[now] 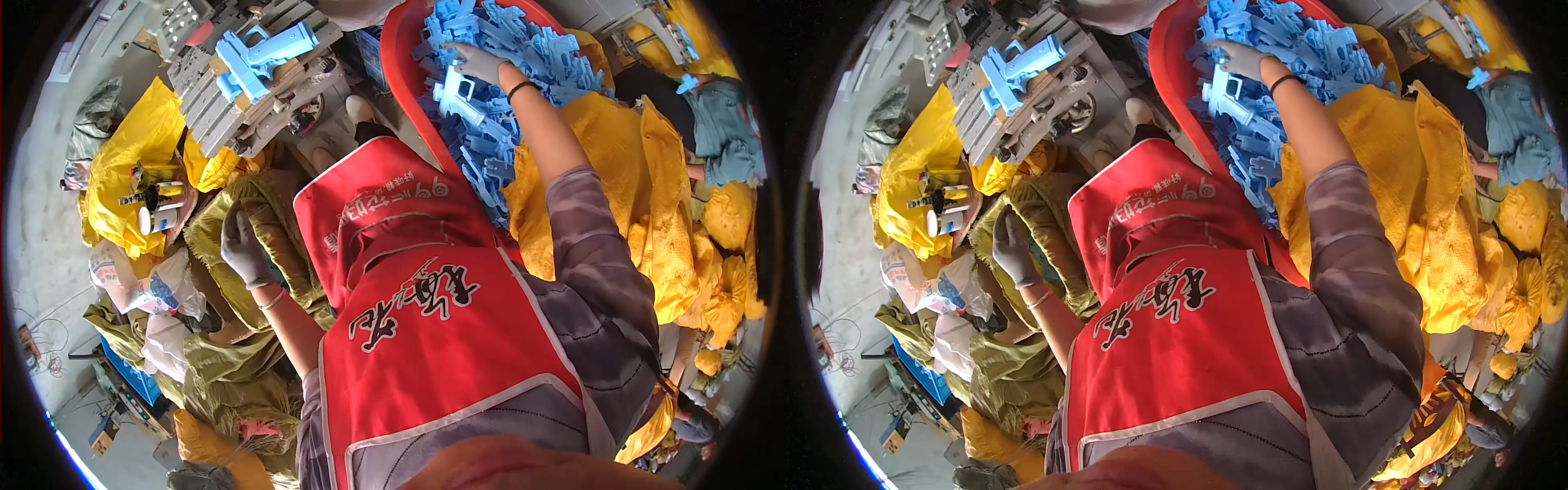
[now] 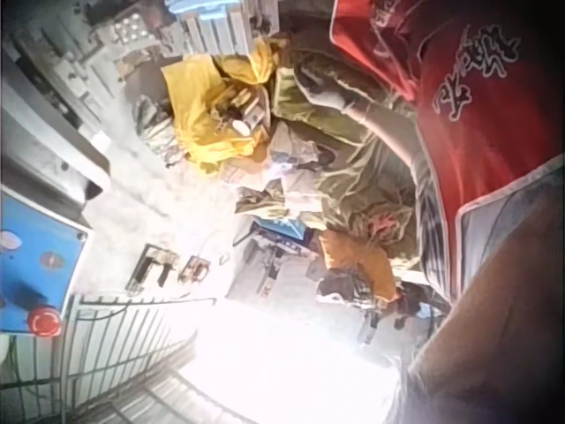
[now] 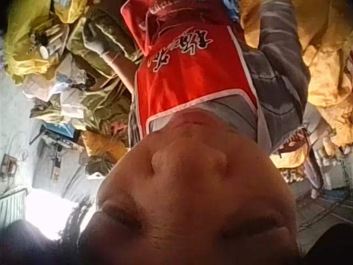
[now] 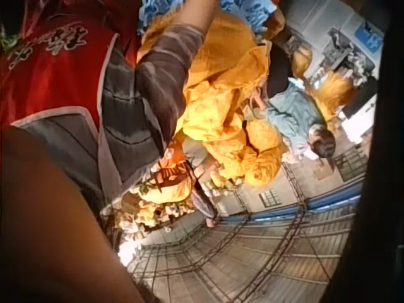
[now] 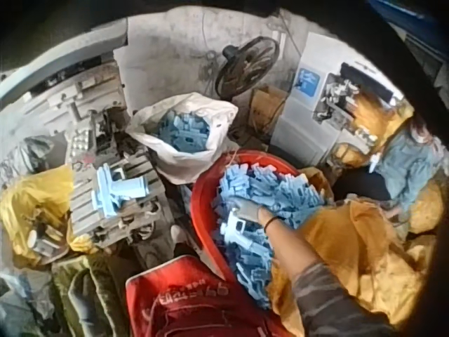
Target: The person retrieves toy gun pieces from a basin, loads them onto a printing machine, and places the printed pieces into a sack.
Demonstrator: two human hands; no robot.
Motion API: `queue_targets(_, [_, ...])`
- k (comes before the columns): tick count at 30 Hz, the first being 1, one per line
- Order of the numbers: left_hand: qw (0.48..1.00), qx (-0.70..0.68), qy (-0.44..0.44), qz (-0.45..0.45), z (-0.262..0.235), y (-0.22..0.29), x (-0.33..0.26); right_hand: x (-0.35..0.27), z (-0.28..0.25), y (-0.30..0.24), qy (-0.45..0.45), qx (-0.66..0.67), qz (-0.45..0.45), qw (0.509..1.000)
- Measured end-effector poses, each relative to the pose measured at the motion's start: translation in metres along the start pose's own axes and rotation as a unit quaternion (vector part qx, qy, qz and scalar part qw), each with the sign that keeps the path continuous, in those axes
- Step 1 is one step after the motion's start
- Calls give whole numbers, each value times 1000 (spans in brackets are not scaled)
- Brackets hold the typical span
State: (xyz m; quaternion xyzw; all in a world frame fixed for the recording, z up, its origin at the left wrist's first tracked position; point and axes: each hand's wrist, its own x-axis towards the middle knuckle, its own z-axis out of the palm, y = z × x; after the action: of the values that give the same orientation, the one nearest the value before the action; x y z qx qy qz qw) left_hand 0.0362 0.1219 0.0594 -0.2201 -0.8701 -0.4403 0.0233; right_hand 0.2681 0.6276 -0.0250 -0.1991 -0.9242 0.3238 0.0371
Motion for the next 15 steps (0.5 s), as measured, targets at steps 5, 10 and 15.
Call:
queue_targets(5, [1000, 8, 12, 13, -11, 1, -5, 9, 20, -37, -56, -263, 155, 951])
queue_targets(10, [999, 20, 30, 15, -18, -6, -10, -21, 120, -18, -74, -403, 193, 892])
queue_targets(15, [999, -25, 34, 19, -11, 20, 3, -10, 146, 52, -28, -264, 269, 926])
